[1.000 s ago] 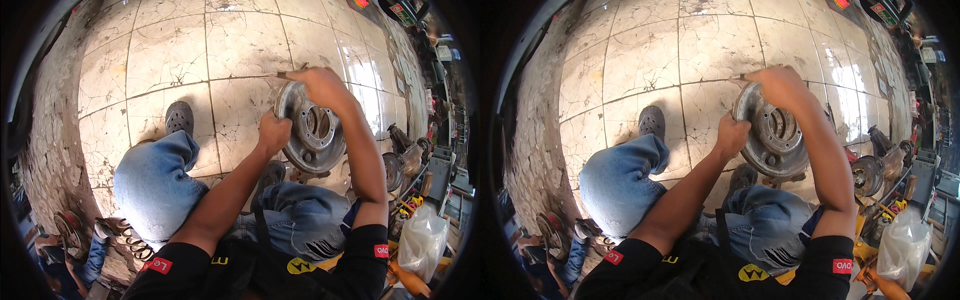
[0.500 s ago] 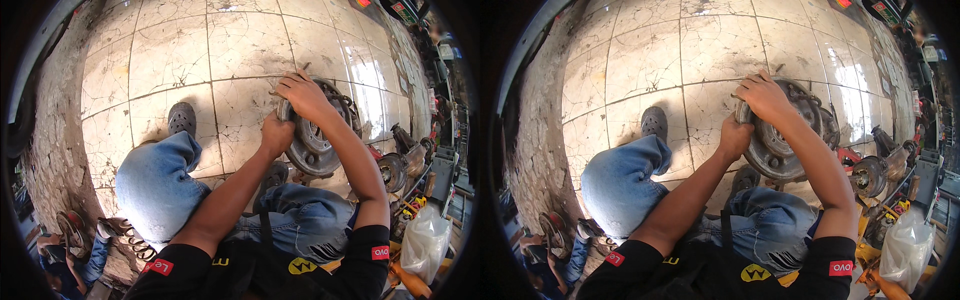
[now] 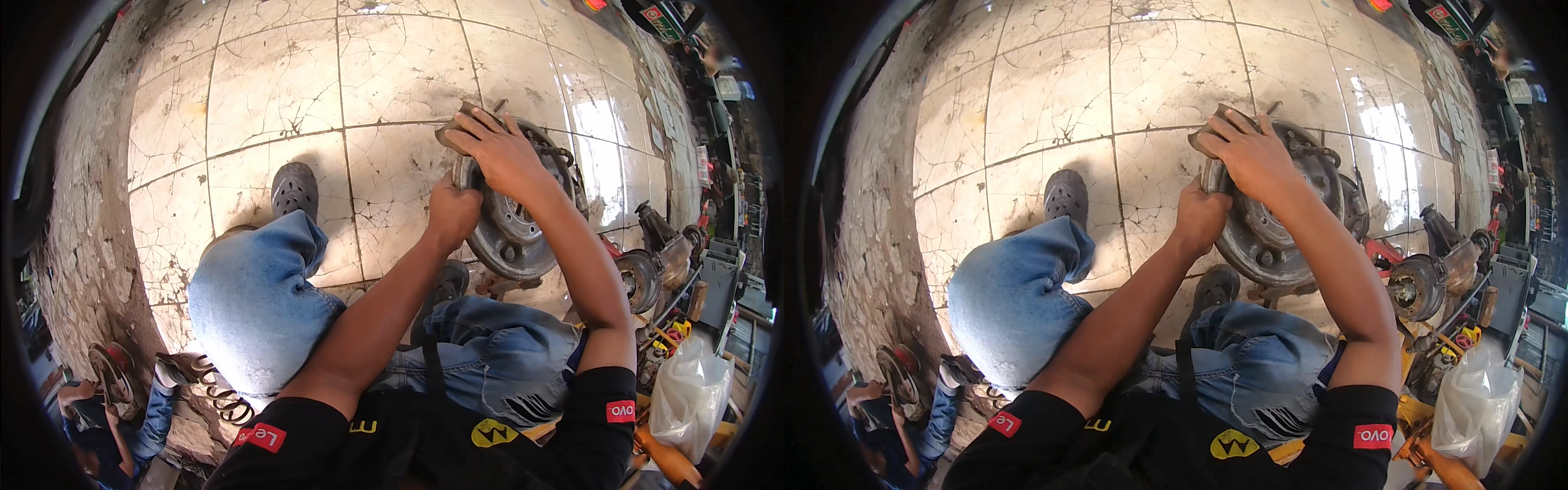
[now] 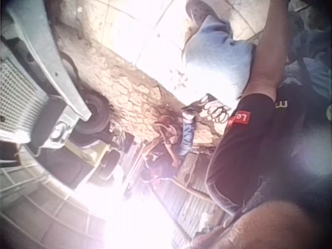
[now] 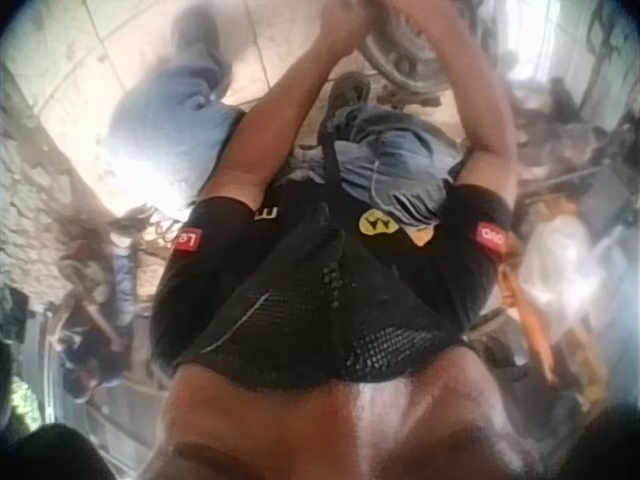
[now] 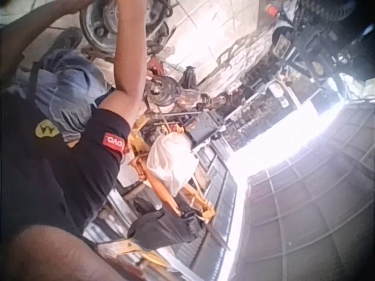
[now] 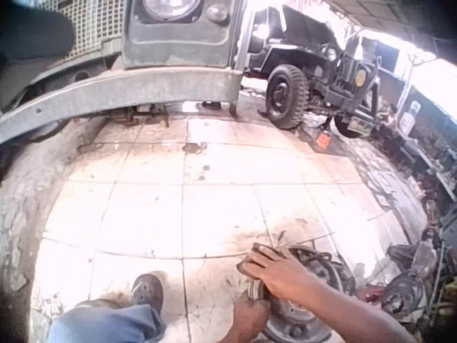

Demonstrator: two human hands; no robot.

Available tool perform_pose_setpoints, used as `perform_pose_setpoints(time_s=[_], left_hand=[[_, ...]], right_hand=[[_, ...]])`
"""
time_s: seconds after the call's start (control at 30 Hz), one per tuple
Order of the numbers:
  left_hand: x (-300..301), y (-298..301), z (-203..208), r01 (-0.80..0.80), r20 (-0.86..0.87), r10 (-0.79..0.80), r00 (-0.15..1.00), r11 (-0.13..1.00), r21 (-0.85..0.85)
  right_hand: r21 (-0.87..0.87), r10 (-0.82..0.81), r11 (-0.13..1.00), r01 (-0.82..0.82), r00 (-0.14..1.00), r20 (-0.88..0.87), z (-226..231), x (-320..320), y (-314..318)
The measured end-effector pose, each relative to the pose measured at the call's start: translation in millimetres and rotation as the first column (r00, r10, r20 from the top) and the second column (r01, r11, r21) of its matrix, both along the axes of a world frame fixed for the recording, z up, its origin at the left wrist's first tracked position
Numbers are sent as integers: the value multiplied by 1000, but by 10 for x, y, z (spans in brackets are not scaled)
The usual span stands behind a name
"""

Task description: The person sits on the floor and scrubs a metal brake drum with a sanding block. They rotate the drum to clean different sections, including the inner and outer surfaces, and flip it over to continue scrubbing.

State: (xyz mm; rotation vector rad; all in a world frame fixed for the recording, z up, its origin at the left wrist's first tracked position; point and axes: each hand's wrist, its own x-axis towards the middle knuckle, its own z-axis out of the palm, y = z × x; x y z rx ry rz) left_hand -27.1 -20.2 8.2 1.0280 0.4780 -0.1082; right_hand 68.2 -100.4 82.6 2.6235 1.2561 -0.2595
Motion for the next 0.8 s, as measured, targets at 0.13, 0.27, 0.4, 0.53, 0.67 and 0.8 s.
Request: perform_pose_setpoints(time_s=[0.13,0.27,0.4,0.53,0.67,0.8], left_hand=[[15,59,-64,6,-25,-8,1000,998,-62],[9,60,-37,22,-5,-22,1000,998,-52],[5,-22,-1,6,7,-6,1000,997,-74],[-17,-36,-5,1,-14,-2,1000,997,-76],[-32,-115,-99,-15,28,19,999,992,-126],[17,-24,2,26,-32,-27,999,999,-19]], right_hand=[[-72,-72,995,68,995,-62,188,-78,-1],[-1,-128,992,128,988,-91,109,-87,54],[-133,-68,989,60,996,-58,-52,75,143],[-148,-112,985,87,979,-172,182,64,126],[-238,-192,961,142,960,-202,354,10,172],[-180,-213,967,180,960,-183,256,30,72]])
